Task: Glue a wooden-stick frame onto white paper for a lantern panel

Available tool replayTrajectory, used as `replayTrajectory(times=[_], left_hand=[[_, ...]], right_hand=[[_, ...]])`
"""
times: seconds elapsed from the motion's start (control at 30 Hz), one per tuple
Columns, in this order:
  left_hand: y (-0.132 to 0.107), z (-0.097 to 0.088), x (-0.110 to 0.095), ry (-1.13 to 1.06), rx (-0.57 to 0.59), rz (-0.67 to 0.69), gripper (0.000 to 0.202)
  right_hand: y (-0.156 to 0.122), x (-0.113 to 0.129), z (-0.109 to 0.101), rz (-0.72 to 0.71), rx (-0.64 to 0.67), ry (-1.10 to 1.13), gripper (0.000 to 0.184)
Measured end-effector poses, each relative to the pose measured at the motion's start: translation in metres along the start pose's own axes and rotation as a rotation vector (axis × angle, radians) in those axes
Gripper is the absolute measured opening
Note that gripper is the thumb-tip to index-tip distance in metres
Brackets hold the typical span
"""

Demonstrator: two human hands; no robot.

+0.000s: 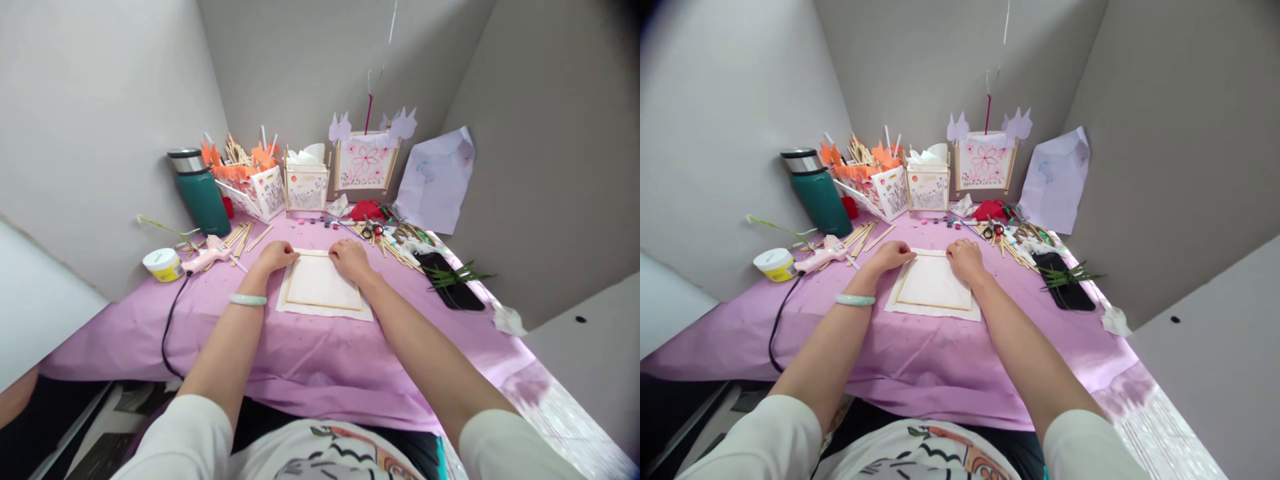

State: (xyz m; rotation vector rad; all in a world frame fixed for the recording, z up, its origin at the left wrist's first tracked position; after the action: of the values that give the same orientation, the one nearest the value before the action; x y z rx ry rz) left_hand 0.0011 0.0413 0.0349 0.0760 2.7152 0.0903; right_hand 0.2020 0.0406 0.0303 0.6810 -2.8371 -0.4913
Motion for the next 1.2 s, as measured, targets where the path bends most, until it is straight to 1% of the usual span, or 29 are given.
replayTrajectory(times=[0.13, 0.3, 0.47, 0.6, 0.8, 1.07, 1.2], left_hand=[[-0.0044, -0.0017, -0.0013, -0.034, 0.045, 0.025, 0.026], [-0.0091, -0.0025, -0.003, -0.039, 0.083, 0.021, 0.026], [-0.0077, -0.0017, -0.0051, -0.009, 0.061, 0.018, 0.023], [-0.0065, -0.0012, -0.0061, 0.016, 0.027, -0.01, 0.021], [-0.007, -0.0037, -0.0071, 0.028, -0.011, -0.03, 0.02], [-0.0058, -0.0033, -0.0004, -0.004, 0.026, -0.034, 0.02], [-0.0046, -0.0025, 0.0002, -0.011, 0.017, -0.032, 0.02]], right_hand=[[-0.0001, 0.0016, -0.0004, 0.001, -0.006, -0.003, 0.023], [-0.0009, 0.0032, -0.0013, 0.001, -0.02, -0.009, 0.024], [-0.001, 0.0044, -0.0016, 0.004, -0.032, -0.023, 0.023], [-0.0006, 0.0049, -0.0012, 0.003, -0.035, -0.029, 0.023], [-0.0006, 0.0046, -0.0004, 0.004, -0.036, -0.032, 0.023], [-0.0016, 0.0041, -0.0004, 0.006, -0.029, -0.028, 0.025], [-0.0014, 0.0041, 0.0001, 0.005, -0.026, -0.028, 0.026]])
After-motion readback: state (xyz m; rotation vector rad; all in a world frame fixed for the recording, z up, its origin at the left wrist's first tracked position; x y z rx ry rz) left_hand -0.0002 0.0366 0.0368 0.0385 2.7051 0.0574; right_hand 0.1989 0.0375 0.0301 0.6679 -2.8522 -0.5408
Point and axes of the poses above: each hand's wrist, its own y-axis towards the middle knuckle, its own z-axis out of the palm, x = y × z, the point moved 6 cm from there along y, towards the middle knuckle, and after that the axes turned 1 degree about -z, right-handed, at the moved point
